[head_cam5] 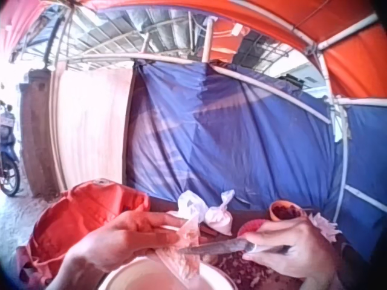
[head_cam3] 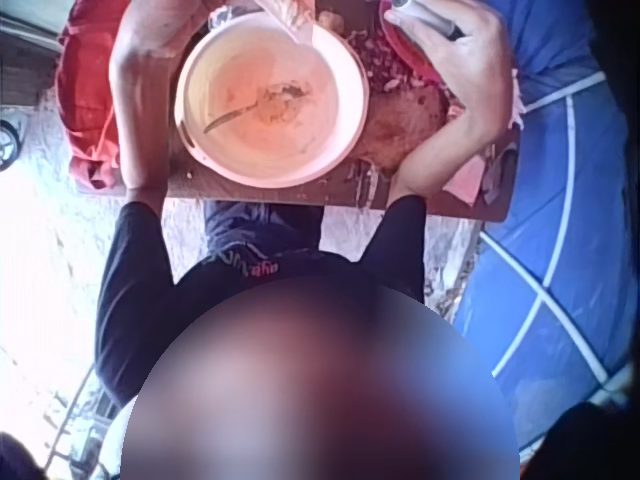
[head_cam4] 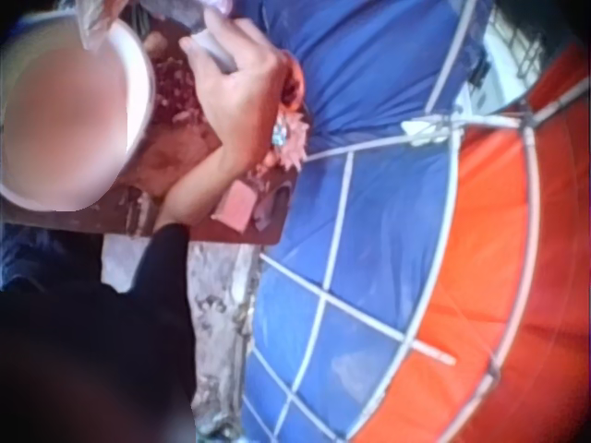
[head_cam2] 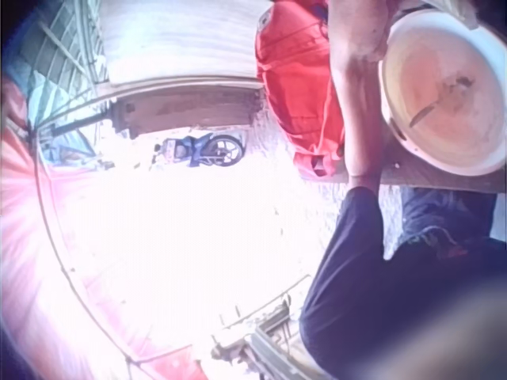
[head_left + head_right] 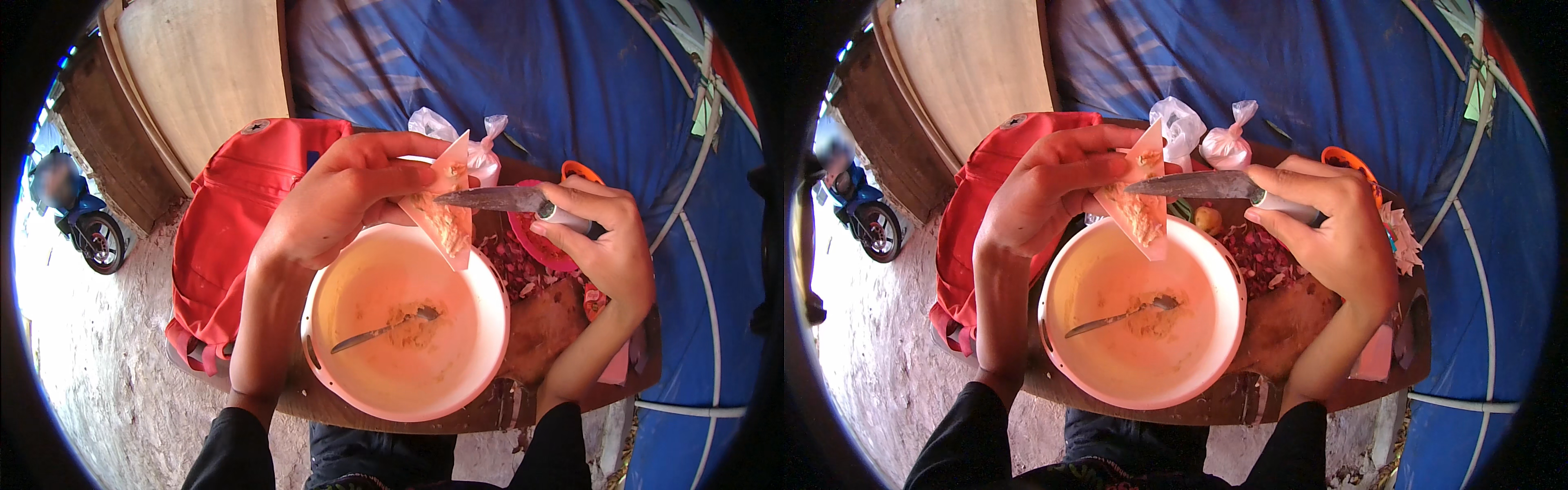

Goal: The person fills small triangular wrappers with a mixture from a bowl using a knife, folds them into packets, and places them on the table. The person also cuts a pink block into smaller pieces with a knife.

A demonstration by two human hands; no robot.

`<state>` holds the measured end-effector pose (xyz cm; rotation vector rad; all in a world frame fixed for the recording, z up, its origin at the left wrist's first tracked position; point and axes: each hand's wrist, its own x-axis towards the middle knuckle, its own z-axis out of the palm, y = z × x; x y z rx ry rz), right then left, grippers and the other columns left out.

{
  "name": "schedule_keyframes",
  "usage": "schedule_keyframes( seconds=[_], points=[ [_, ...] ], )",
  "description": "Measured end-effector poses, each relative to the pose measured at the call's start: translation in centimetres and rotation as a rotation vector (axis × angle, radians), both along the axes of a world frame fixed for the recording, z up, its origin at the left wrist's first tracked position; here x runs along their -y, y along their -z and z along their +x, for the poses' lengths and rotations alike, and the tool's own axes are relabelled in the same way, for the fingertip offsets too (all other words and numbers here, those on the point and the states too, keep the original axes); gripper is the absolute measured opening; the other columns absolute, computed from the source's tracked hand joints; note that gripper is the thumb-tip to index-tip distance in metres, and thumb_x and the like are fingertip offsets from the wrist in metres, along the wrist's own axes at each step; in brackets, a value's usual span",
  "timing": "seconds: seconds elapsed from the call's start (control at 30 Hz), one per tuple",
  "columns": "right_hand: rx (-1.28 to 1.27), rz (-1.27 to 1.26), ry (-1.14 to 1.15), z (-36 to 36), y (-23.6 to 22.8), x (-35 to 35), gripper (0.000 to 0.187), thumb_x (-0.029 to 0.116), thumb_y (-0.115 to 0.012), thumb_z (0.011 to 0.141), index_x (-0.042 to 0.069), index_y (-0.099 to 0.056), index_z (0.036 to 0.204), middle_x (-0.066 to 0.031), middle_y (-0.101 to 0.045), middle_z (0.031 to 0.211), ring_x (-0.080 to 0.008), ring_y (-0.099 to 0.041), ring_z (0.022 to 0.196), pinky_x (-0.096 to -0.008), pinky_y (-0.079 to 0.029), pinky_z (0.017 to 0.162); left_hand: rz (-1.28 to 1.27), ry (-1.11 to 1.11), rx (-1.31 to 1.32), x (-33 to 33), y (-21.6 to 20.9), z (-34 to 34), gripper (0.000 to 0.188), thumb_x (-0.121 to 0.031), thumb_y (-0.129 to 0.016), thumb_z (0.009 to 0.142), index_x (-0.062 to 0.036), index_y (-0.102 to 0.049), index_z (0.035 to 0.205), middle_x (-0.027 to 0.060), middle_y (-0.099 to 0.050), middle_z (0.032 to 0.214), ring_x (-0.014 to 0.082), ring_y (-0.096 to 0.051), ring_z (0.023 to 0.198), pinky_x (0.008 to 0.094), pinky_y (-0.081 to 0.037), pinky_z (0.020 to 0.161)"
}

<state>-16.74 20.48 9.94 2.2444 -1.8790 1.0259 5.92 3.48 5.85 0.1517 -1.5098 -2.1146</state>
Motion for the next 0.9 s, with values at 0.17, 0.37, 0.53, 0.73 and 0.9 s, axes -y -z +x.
schedule_keyframes(
  seconds=[0.17,0.37,0.53,0.73,0.9],
  points=[
    [-0.035,-0.029,0.003,0.1,0.2,0.3,0.037,-0.004,-0.081,0.075,-0.011,-0.069,0.109,-0.0109,-0.063,0.083,-0.0131,-0.056,0.074,-0.0269,-0.046,0.068,-0.057,-0.006,0.033,0.2,0.2,0.1,0.028,-0.004,-0.059,0.100,0.0071,-0.064,0.125,0.0120,-0.075,0.103,0.0143,-0.074,0.086,0.0253,-0.059,0.078],
    [-0.057,-0.050,0.018,-0.2,0.3,0.5,0.038,-0.003,-0.082,0.075,-0.012,-0.069,0.109,-0.0108,-0.063,0.083,-0.0146,-0.057,0.074,-0.0276,-0.047,0.070,-0.085,-0.014,0.058,0.4,0.7,0.1,0.026,-0.004,-0.059,0.100,0.0045,-0.066,0.124,0.0093,-0.076,0.099,0.0116,-0.074,0.082,0.0230,-0.059,0.073],
    [0.046,-0.005,0.023,-0.5,0.7,0.5,0.044,0.000,-0.082,0.076,-0.010,-0.069,0.118,-0.0112,-0.071,0.094,-0.0122,-0.061,0.081,-0.0268,-0.050,0.077,-0.098,-0.009,0.064,0.4,0.2,0.3,0.037,-0.009,-0.057,0.102,0.0094,-0.058,0.133,0.0157,-0.072,0.116,0.0205,-0.073,0.104,0.0302,-0.058,0.092],
    [0.169,0.036,-0.051,0.2,0.5,0.3,0.047,-0.001,-0.075,0.084,-0.006,-0.065,0.131,-0.0144,-0.076,0.114,-0.0089,-0.067,0.094,-0.0251,-0.051,0.087,-0.155,-0.113,0.013,-0.7,0.0,0.0,0.037,-0.009,-0.056,0.102,0.0088,-0.057,0.135,0.0148,-0.072,0.116,0.0207,-0.073,0.103,0.0319,-0.059,0.091],
    [0.119,0.046,-0.108,0.8,0.1,0.6,0.046,-0.004,-0.070,0.088,-0.003,-0.064,0.134,-0.0143,-0.074,0.123,-0.0091,-0.067,0.099,-0.0253,-0.051,0.089,-0.173,-0.159,0.038,-0.8,0.1,-0.1,0.036,-0.010,-0.057,0.102,0.0082,-0.059,0.133,0.0131,-0.073,0.114,0.0192,-0.073,0.102,0.0314,-0.060,0.090]
  ],
)
